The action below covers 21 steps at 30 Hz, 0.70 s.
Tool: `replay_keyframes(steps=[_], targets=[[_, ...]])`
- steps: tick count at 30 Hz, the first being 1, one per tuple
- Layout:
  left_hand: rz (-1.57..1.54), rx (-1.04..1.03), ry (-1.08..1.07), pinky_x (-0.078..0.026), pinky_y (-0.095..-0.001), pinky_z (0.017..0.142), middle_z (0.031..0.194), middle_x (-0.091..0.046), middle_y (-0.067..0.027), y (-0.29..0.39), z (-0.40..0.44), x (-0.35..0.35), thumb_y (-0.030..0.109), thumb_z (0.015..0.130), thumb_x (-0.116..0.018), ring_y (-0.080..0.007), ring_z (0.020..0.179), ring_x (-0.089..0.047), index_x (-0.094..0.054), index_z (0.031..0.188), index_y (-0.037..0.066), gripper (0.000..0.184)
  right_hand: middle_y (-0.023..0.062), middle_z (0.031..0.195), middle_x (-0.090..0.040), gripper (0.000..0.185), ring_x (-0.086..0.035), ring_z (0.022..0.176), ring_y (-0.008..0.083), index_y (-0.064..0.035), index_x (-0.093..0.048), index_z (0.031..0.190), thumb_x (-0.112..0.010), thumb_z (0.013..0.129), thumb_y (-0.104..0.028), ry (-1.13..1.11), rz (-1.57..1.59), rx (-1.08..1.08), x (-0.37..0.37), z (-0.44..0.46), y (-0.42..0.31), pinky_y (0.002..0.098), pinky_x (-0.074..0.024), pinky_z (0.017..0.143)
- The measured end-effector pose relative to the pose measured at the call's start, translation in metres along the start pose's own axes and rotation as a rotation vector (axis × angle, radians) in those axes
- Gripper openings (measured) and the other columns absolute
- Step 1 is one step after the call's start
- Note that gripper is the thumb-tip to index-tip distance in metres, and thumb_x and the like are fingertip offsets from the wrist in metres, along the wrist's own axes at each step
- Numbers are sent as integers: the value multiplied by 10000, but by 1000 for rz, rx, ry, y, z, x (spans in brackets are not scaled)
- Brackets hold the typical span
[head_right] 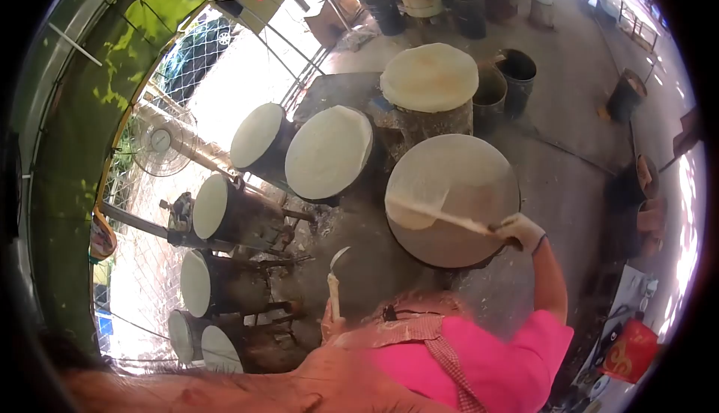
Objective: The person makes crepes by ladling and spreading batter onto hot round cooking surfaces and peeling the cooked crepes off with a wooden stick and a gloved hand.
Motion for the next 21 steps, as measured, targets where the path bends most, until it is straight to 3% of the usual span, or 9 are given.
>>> replay_keyframes(steps=[1, 3, 4, 7, 11, 16, 19, 21], targets=[[-120, 124, -12, -397, -262, 476, 700, -476, -23, 5, -4, 2, 11, 814, -514, -109, 541, -464, -273, 1448, 140, 690, 37, 560, -540, 102, -453, 375, 118, -22, -653, 750, -696, 743, -114, 89, -29, 471, 6, 45, -17, 291, -319, 330], [-283, 276, -12, -372, -246, 457, 677, -453, -5, 11, -11, 4, -12, 805, -507, -95, 513, -432, -273, 1450, 145, 703, 26, 566, -543, 110, -461, 380, 119, -10, -644, 732, -692, 741, -108, 180, -2, 645, 7, 77, -48, 302, -330, 337], [-280, 270, -17, -366, -243, 451, 676, -452, -4, 8, -13, 5, -17, 803, -506, -94, 506, -426, -269, 1452, 147, 711, 23, 565, -542, 121, -467, 383, 120, -5, -636, 719, -691, 740, -110, 166, 46, 355, 0, 71, -66, 309, -339, 340], [-247, 235, -32, -357, -241, 434, 674, -459, -3, -2, -13, 9, -27, 798, -504, -91, 490, -420, -250, 1461, 153, 732, 9, 553, -527, 188, -474, 401, 100, -9, -665, 835, -715, 721, -150, -150, -160, 107, -23, 49, -61, 285, -332, 336], [-223, 291, 3, -354, -241, 412, 670, -467, -4, -9, -15, 8, -28, 799, -498, -88, 470, -416, -232, 1468, 157, 744, 28, 536, -516, 178, -466, 384, 105, -16, -643, 728, -715, 729, -179, -159, -211, -258, 7, -9, 10, 283, -316, 326], [-272, 356, 34, -344, -247, 380, 644, -459, -11, -20, -30, 19, -39, 804, -480, -91, 444, -405, -224, 1469, 169, 743, 31, 530, -525, 147, -472, 408, 100, -20, -612, 674, -694, 728, -129, -40, -14, 241, 0, 24, -71, 282, -333, 353], [-278, 368, -9, -341, -251, 369, 610, -431, -10, -13, -32, 25, -43, 806, -474, -93, 439, -408, -219, 1468, 180, 743, 19, 563, -530, 141, -467, 427, 91, -46, -615, 669, -664, 753, -148, -17, -276, -17, -32, 38, -81, 283, -342, 364], [-267, 364, -28, -337, -251, 361, 590, -410, -3, -11, -30, 43, -42, 808, -475, -93, 434, -406, -225, 1462, 181, 735, 11, 595, -529, 105, -476, 455, 95, -63, -625, 687, -666, 744, -142, -186, -378, 206, -10, 38, -15, 285, -357, 381]])
Point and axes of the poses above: each hand's wrist, its own z-axis towards the middle knuckle, its own x-axis out of the back of the hand, y = z × x, the point moved 8 cm from there along z, towards the middle knuckle
